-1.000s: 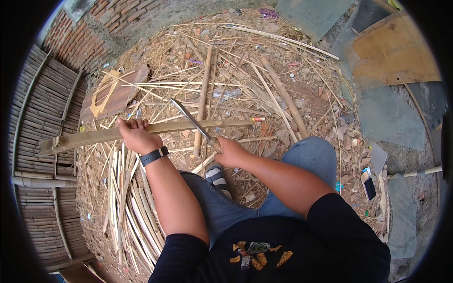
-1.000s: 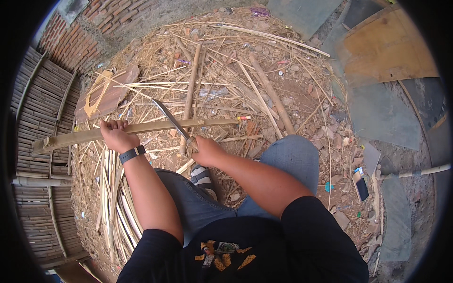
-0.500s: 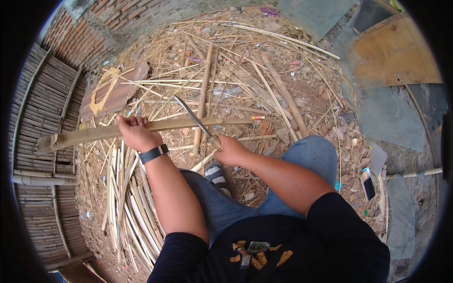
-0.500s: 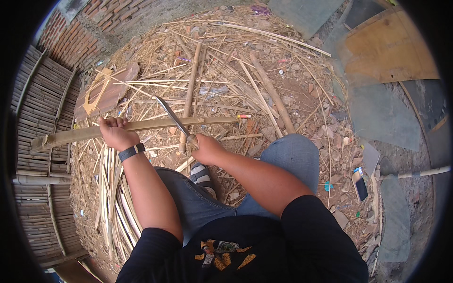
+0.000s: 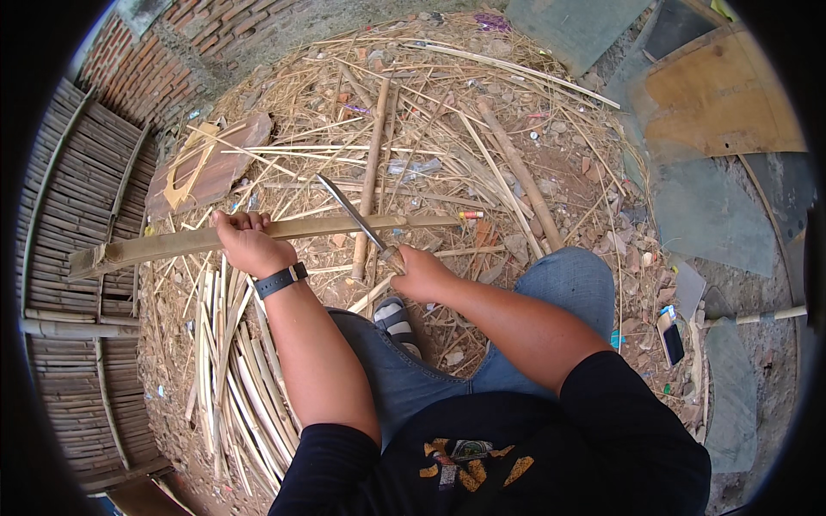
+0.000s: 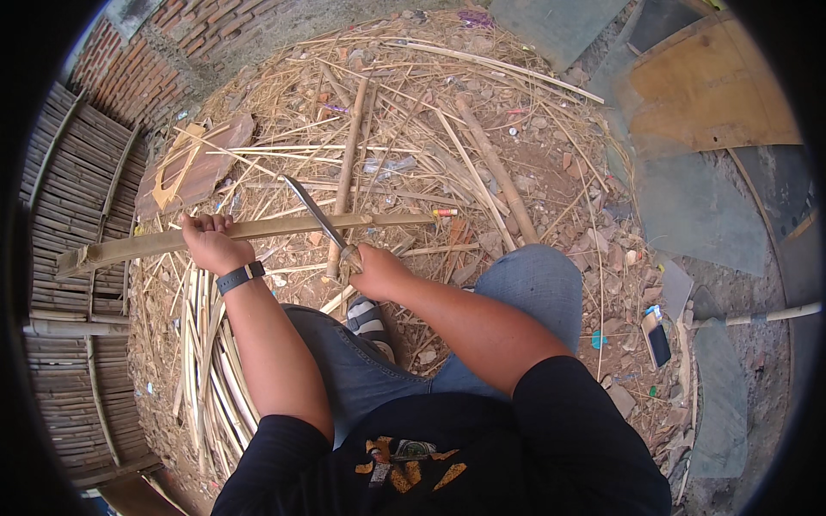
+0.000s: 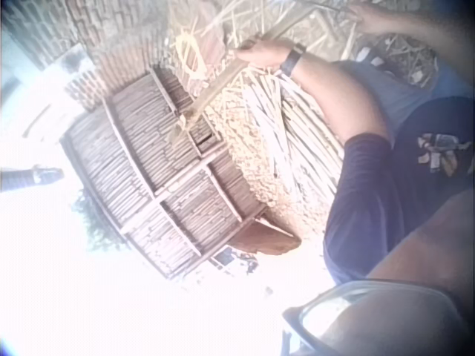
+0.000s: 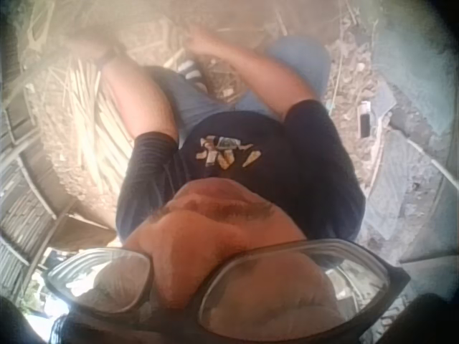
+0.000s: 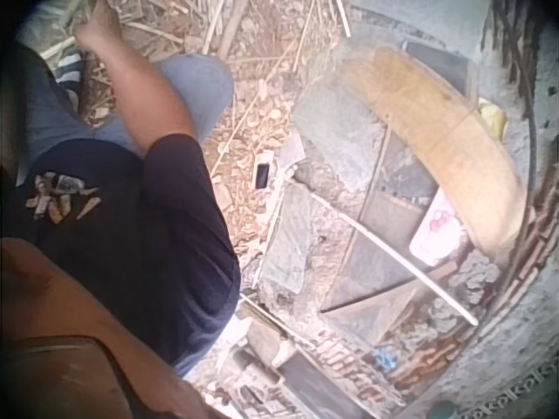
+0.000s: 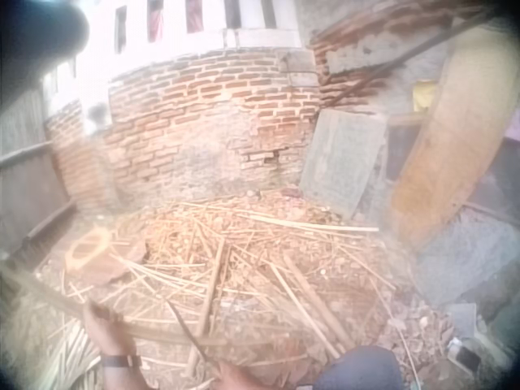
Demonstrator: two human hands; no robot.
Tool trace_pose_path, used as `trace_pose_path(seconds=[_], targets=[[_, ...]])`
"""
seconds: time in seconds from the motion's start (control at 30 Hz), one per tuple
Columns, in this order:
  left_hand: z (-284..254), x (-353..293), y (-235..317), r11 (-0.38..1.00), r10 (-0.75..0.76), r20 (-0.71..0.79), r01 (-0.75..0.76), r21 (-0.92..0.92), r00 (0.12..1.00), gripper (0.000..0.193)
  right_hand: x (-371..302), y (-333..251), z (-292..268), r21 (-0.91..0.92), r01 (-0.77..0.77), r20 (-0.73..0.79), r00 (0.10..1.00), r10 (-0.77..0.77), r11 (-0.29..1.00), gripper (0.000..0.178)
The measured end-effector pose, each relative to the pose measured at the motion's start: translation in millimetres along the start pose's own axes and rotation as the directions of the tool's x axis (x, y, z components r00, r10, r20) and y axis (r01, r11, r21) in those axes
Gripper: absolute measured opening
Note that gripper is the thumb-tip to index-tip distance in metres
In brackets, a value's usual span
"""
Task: The person sits on the ground and uses a knife to split a long bamboo pole into thin strips. They hold the bamboo with one hand and use the knife to pry and separate the layers, creating multiple thin strips that fall onto the ground.
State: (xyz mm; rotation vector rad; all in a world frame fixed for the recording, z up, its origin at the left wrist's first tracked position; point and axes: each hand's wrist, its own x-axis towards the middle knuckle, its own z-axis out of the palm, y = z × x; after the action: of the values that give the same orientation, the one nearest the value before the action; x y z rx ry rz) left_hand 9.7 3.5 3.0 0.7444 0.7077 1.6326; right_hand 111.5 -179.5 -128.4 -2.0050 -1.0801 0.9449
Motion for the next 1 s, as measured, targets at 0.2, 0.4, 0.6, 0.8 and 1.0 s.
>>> trace_pose_path(seconds=[0.2, 0.4, 0.6, 0.8, 1.0], targets=[[1.6, -1.6, 0.7, 1.0, 0.013, -0.003, -0.013, 0.004, 1.0, 0.034, 2.7, 8.1, 7.2, 0.012, 0.061, -0.069, 0.996, -0.06, 0.998, 0.037], [0.6, -1.1, 0.1, 1.0, 0.009, 0.004, -0.009, 0.005, 1.0, 0.035, 5.4, 12.5, 10.7, 0.015, 0.074, -0.083, 0.994, -0.072, 0.997, 0.037], [-0.4, 0.4, -1.2, 1.0, 0.012, 0.003, -0.012, -0.002, 1.0, 0.035, 5.0, 12.5, 10.8, 0.015, 0.076, -0.091, 0.993, -0.074, 0.997, 0.036], [0.3, -0.4, -0.4, 1.0, 0.004, -0.01, -0.004, 0.005, 1.0, 0.034, 6.0, 11.7, 11.5, 0.002, 0.059, -0.091, 0.994, -0.058, 0.998, 0.036], [0.1, -0.3, -1.2, 1.0, 0.003, -0.001, -0.003, -0.001, 1.0, 0.034, 5.8, 12.4, 9.6, 0.011, 0.043, -0.066, 0.997, -0.042, 0.999, 0.036]])
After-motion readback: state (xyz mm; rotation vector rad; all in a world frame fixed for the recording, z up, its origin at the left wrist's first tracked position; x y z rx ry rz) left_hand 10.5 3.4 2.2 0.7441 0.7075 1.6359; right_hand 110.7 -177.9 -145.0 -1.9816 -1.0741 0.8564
